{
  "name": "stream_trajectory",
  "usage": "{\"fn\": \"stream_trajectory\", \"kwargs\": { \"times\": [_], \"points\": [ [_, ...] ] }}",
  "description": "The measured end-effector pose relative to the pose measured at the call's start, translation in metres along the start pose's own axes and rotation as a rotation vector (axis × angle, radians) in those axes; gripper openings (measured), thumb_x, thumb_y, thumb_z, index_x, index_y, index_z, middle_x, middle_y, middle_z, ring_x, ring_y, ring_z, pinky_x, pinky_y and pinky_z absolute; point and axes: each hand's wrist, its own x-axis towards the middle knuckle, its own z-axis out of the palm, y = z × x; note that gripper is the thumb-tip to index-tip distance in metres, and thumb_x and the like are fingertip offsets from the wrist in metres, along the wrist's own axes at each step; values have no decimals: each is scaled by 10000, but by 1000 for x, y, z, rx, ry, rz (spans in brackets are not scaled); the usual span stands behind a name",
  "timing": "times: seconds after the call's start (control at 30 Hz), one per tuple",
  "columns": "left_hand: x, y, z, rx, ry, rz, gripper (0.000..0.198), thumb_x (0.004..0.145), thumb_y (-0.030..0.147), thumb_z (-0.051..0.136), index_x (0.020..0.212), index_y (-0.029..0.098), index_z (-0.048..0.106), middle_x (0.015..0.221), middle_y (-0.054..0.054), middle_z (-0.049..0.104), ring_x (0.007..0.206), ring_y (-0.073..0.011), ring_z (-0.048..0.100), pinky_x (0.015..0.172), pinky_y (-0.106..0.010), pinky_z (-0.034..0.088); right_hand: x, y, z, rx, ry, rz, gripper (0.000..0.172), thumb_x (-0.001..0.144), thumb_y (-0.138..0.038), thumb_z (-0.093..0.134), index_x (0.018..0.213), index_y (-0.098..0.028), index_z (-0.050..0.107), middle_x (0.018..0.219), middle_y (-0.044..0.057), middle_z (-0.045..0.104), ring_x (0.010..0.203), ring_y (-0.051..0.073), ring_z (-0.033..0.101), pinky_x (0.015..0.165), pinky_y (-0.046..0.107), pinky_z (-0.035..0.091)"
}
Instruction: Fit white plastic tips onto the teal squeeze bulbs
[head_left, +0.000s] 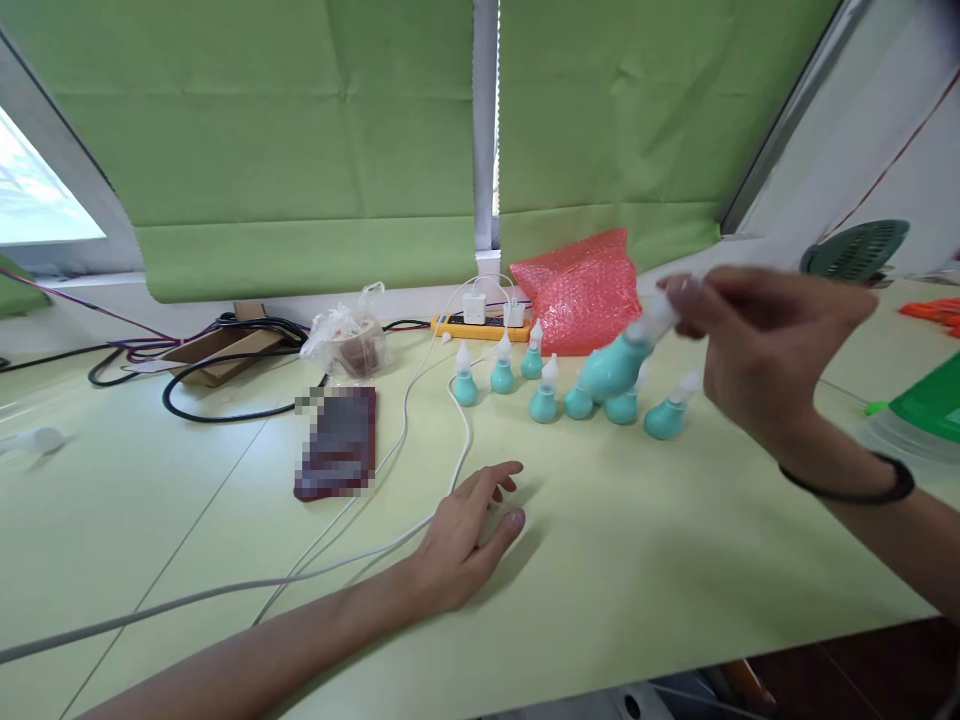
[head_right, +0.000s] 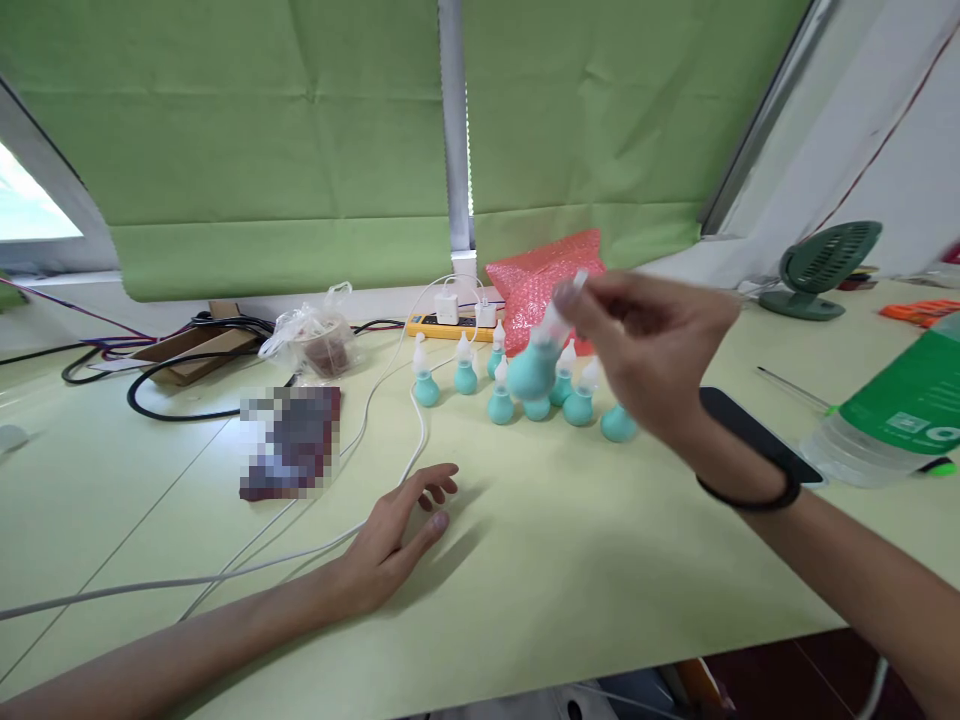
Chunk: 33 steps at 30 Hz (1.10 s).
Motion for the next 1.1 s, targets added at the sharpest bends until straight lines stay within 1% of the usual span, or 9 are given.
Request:
{"fn": "stream_trajectory", "kwargs": {
  "times": [0.13, 0.2, 0.4, 0.6, 0.77, 0.87, 0.93, 1.0, 1.1],
  "points": [
    [0, 0, 2, 39, 15, 20, 287, 822, 250, 381, 1102, 192, 398, 974, -66, 552, 827, -168, 515, 736, -313, 421, 41, 36, 7, -71, 48, -34, 97, 639, -208, 639, 616, -114, 648, 513, 0, 555, 427, 63, 452, 411, 213, 364],
    [0, 0, 1, 73, 5, 37, 282, 810, 224, 387, 1089, 185, 403, 965, -68, 553, 831, -168, 518, 735, -317, 425, 49, 57, 8, -189, -38, -12, 140, 670, -234, 612, 682, -105, 662, 573, 28, 588, 496, 71, 482, 476, 213, 389],
    [-1, 1, 1, 142, -30, 62, 279, 773, 180, 409, 1052, 179, 422, 960, -75, 553, 859, -175, 522, 731, -317, 440, 46, 114, 14, -379, -187, 140, 190, 653, -267, 601, 706, -95, 663, 632, 54, 616, 538, 76, 482, 504, 209, 379],
    [-1, 2, 1, 195, -49, 98, 297, 758, 164, 414, 1054, 162, 417, 950, -82, 553, 883, -186, 524, 741, -319, 447, 33, 147, 23, -412, -411, 334, 204, 559, -293, 657, 630, -103, 661, 593, 58, 624, 518, 116, 524, 475, 236, 390],
    [-1, 3, 0, 211, -57, 120, 286, 758, 159, 408, 1043, 155, 419, 943, -85, 555, 886, -188, 528, 743, -321, 449, 20, 155, 24, -508, -814, 439, 243, 599, -297, 617, 673, -70, 665, 548, 70, 611, 474, 117, 526, 440, 227, 396],
    [-1, 3, 0, 210, -55, 129, 297, 754, 153, 411, 1051, 151, 415, 940, -84, 553, 888, -188, 528, 748, -323, 447, 20, 154, 24, -568, -943, 399, 218, 625, -292, 587, 646, -89, 663, 523, 57, 606, 469, 120, 530, 447, 228, 393],
    [-1, 2, 0, 206, -49, 134, 297, 754, 152, 410, 1051, 158, 415, 936, -79, 555, 887, -187, 528, 746, -321, 448, 22, 149, 24, -594, -944, 372, 179, 611, -273, 593, 619, -107, 660, 544, 56, 615, 515, 139, 543, 465, 235, 382],
    [-2, 2, 0, 206, -46, 141, 296, 753, 151, 409, 1049, 161, 416, 936, -77, 554, 887, -187, 527, 744, -321, 449, 23, 140, 25, -684, -879, 275, 163, 623, -263, 578, 651, -125, 661, 608, 62, 631, 587, 167, 554, 482, 246, 365],
    [-2, 2, 0, 219, -46, 152, 294, 753, 147, 405, 1046, 161, 418, 942, -80, 549, 889, -191, 521, 746, -324, 447, 18, 119, 25, -804, -730, -46, 205, 726, -253, 473, 754, -152, 649, 714, 62, 639, 677, 182, 555, 520, 257, 354]
  ]
}}
